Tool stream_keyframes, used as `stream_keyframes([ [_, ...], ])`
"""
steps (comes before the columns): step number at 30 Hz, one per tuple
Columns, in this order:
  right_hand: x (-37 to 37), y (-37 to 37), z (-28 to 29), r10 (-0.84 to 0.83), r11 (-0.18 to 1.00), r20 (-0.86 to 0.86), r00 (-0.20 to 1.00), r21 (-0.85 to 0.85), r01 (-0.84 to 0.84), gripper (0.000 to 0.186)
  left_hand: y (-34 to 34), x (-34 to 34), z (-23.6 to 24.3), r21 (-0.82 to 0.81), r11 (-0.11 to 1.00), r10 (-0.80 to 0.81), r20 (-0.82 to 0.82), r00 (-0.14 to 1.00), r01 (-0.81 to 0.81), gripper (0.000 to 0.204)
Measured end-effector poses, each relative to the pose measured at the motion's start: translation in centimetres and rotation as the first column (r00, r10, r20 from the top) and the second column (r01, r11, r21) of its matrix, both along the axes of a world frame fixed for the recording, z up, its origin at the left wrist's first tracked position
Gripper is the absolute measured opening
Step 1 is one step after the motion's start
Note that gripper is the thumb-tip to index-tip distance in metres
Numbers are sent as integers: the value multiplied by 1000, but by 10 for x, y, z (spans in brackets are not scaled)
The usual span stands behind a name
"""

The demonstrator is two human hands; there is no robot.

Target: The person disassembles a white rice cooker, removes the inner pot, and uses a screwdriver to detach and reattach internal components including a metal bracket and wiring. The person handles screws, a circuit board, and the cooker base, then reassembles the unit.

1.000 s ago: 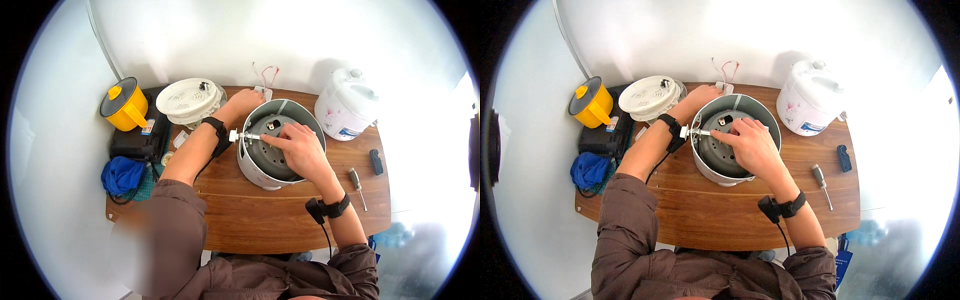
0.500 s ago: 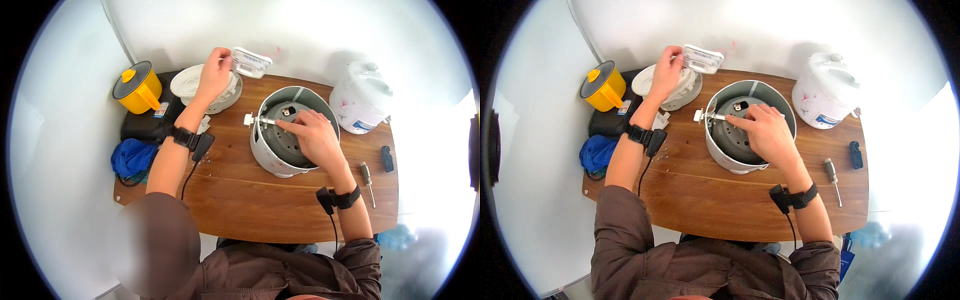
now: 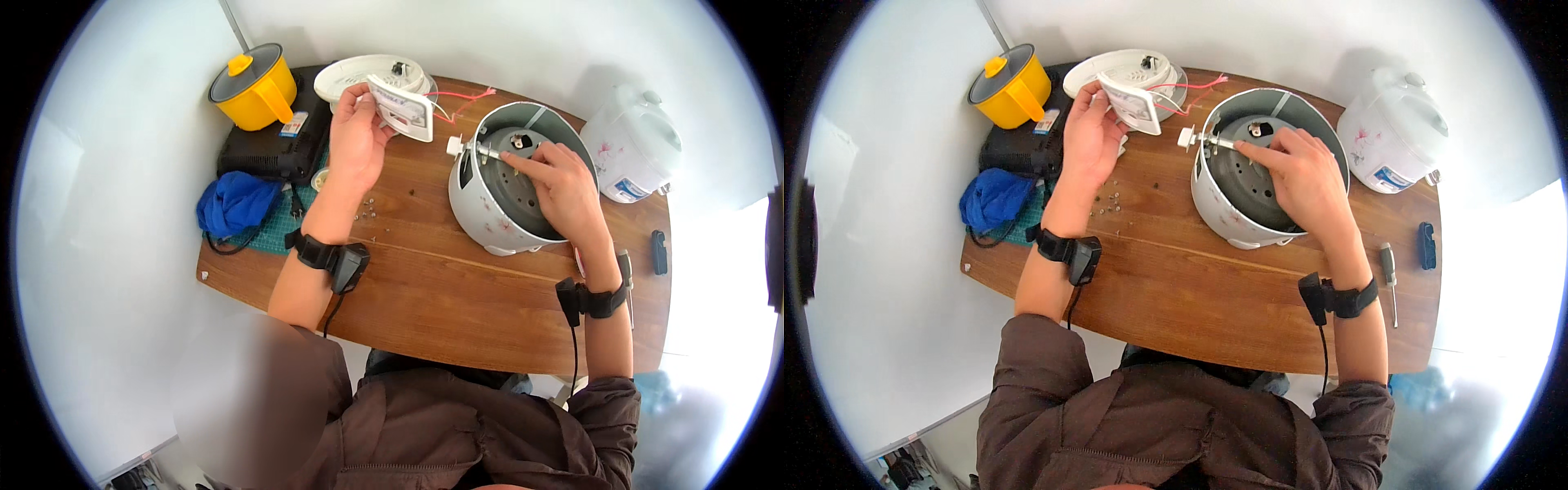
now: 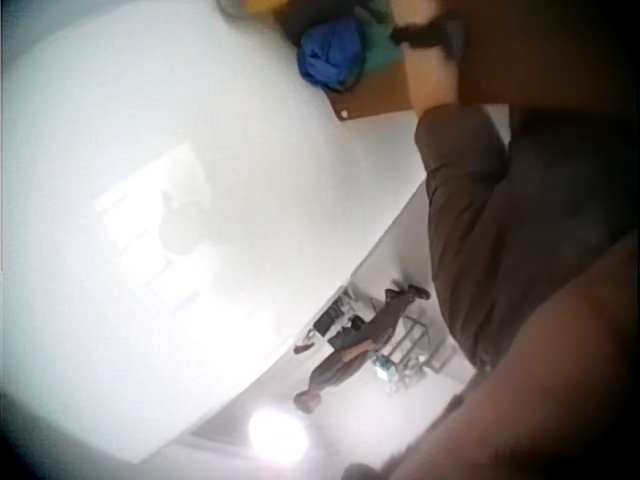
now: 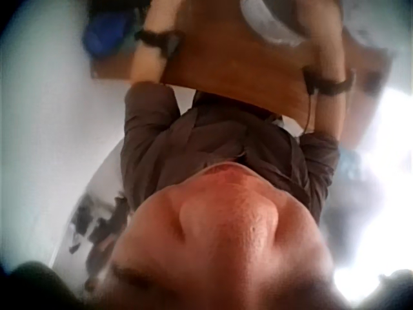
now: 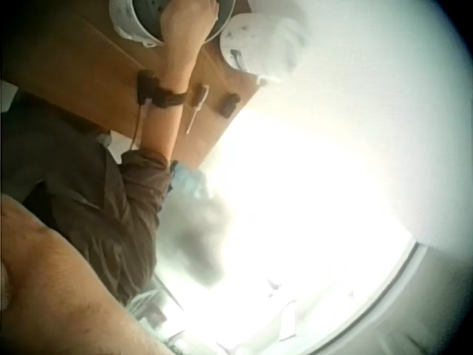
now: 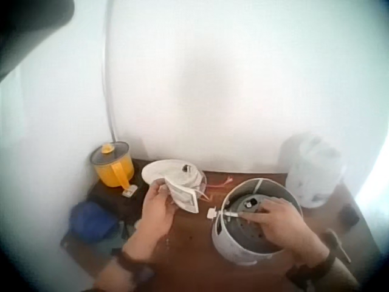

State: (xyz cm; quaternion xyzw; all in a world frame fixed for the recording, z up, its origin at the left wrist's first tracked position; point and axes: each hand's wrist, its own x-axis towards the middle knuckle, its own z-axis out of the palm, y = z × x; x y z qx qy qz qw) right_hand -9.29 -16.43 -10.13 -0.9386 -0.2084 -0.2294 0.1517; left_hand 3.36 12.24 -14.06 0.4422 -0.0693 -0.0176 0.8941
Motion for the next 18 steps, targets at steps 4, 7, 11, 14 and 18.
stream_keyframes([
  [4,1,6,-1,-3,1000,-25,1000,-6,3,38,-6,-1,-26,-62,998,6,-95,995,-12,20],
  [7,0,5,-1,-21,1000,-49,999,-15,20,41,-11,-3,-31,-56,998,26,-133,991,-34,22],
  [11,2,7,-3,2,1000,-75,997,-16,-3,46,-10,8,-40,-63,996,66,-69,995,-70,24],
  [14,1,8,-4,12,1000,-80,997,-16,-13,48,-6,14,-38,-79,995,50,-50,997,-54,24],
  [18,0,10,-5,-12,1000,-106,994,-24,9,48,-3,34,-56,-148,989,-4,-20,1000,1,27],
])
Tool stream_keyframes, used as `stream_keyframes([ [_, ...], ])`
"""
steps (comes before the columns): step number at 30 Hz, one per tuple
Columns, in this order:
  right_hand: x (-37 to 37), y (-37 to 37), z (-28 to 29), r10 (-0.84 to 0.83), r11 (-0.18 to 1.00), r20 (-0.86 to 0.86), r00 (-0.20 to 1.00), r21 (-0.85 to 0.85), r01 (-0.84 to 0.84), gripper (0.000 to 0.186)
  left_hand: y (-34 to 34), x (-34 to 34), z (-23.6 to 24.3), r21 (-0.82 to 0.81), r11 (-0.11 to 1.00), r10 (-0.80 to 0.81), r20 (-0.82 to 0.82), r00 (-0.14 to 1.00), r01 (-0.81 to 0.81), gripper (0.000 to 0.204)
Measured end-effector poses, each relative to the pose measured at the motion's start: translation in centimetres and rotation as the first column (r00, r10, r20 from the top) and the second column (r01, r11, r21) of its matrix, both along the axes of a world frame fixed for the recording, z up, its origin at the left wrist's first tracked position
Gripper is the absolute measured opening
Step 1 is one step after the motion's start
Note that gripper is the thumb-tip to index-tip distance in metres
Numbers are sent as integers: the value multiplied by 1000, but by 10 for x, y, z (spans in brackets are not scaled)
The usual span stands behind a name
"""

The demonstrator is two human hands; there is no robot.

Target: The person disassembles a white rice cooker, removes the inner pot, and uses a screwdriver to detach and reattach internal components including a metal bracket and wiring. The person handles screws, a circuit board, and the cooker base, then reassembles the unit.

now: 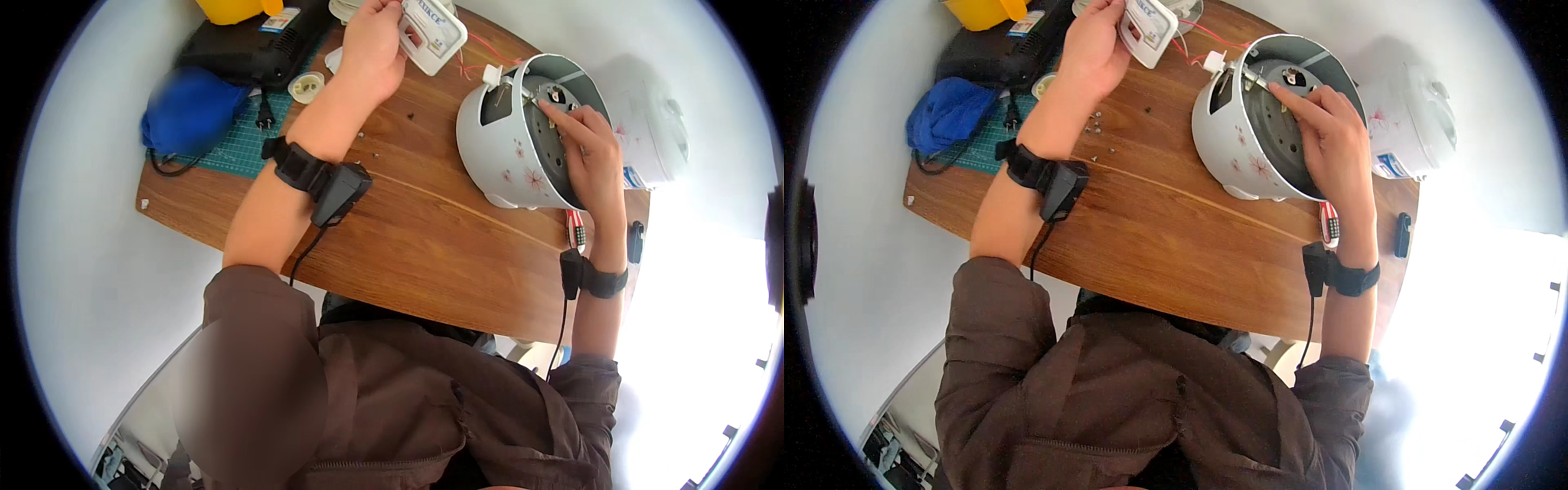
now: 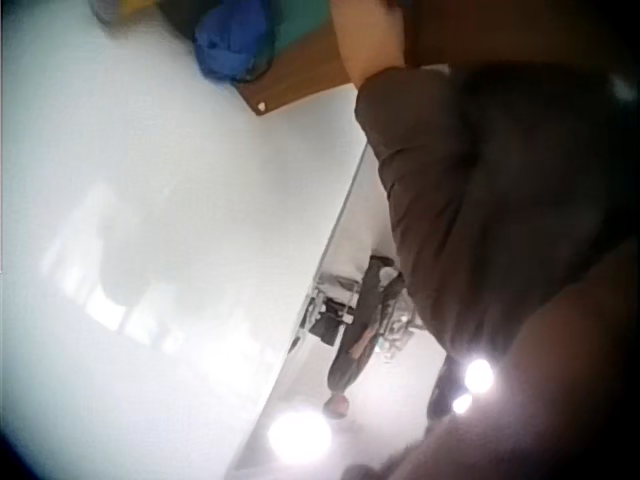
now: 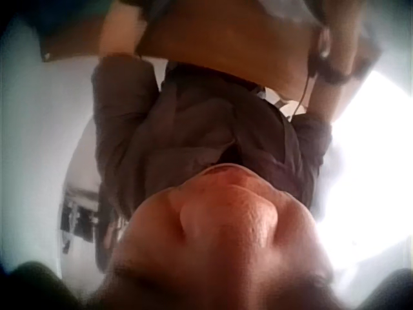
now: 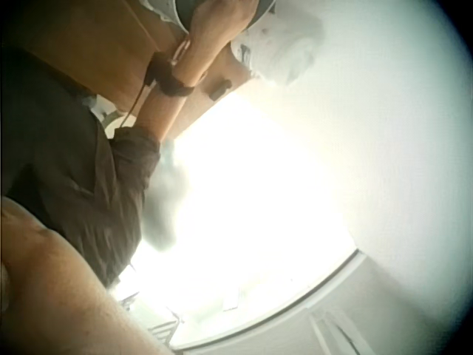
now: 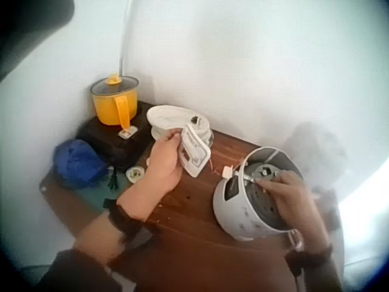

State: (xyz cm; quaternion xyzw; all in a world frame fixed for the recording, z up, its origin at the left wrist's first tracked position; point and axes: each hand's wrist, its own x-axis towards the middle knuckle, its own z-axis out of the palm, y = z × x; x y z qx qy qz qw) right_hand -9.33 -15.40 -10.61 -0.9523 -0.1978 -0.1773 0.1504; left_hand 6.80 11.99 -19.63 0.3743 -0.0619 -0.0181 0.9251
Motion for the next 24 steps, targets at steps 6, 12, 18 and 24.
stream_keyframes([
  [6,2,0,0,-11,1000,-17,1000,-8,11,49,-5,-4,12,-44,998,-41,-75,996,38,25],
  [12,4,-1,-2,-12,1000,-17,1000,-13,12,51,-6,-9,16,-42,998,-61,-135,989,56,27],
  [18,4,0,-1,-10,1000,-31,999,-13,9,53,-10,-7,14,-39,997,-69,-160,985,63,27],
  [24,4,-2,0,2,1000,-26,1000,-2,-2,56,-9,-8,11,-56,990,-134,-156,979,127,26],
])
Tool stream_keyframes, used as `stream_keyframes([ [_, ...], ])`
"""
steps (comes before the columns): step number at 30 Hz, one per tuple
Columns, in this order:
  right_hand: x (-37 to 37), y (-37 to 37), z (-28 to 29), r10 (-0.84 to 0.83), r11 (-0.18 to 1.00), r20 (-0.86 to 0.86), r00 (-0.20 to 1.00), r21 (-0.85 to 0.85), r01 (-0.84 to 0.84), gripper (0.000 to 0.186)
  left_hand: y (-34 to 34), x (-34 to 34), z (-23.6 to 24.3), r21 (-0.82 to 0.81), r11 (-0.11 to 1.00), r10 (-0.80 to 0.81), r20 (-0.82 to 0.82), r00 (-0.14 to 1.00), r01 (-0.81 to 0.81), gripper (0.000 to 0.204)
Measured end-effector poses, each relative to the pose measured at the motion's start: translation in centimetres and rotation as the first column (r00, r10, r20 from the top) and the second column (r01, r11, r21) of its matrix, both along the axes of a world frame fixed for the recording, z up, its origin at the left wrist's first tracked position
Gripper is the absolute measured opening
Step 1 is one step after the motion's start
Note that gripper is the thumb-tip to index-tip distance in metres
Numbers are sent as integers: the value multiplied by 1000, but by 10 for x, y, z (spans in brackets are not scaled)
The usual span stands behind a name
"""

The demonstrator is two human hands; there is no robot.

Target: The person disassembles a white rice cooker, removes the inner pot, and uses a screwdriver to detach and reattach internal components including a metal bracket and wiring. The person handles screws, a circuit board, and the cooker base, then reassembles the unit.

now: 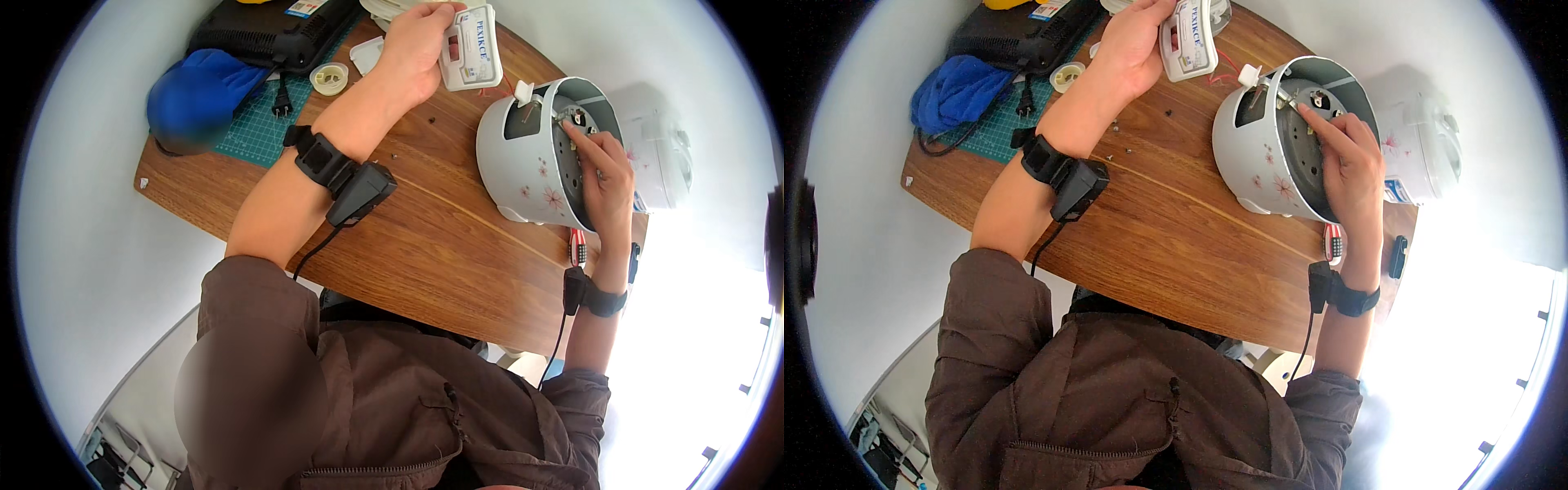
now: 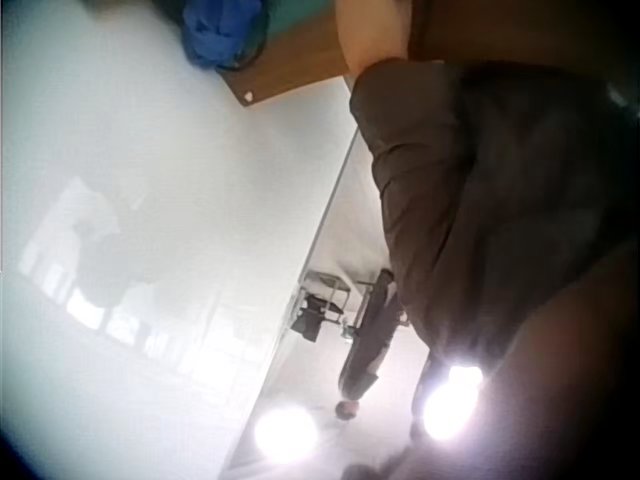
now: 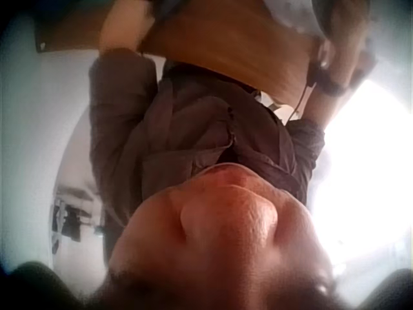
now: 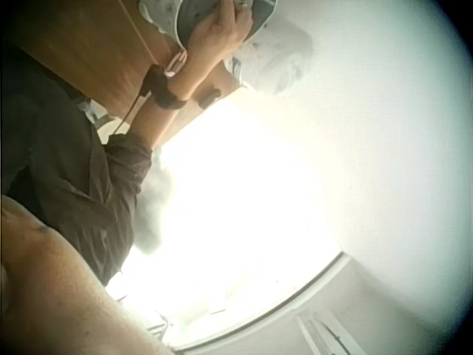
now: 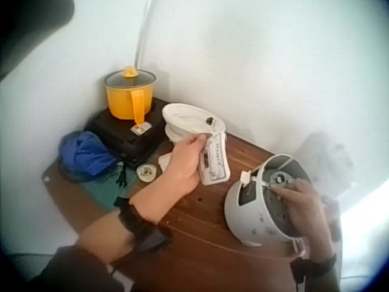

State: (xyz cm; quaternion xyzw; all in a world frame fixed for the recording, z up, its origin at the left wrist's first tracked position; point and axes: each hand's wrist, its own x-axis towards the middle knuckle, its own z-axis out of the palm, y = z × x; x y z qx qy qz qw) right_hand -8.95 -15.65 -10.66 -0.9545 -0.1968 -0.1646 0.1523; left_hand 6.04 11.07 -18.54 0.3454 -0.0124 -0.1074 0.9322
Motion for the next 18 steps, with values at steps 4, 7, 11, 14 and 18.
stream_keyframes([
  [4,-1,2,0,1,1000,3,1000,6,-1,53,9,7,-8,54,991,-123,8,992,122,24],
  [7,-1,3,0,-10,1000,-6,1000,12,10,50,25,14,-2,192,969,-152,-41,987,158,22],
  [11,0,-1,0,-4,1000,8,1000,-14,4,48,30,15,3,188,977,-108,58,992,96,21],
  [14,-1,0,0,-10,1000,3,1000,-3,10,49,34,2,21,268,956,-168,170,971,119,21],
  [18,0,1,-1,-2,1000,4,1000,-8,2,49,29,-1,27,325,944,-186,376,908,59,24],
])
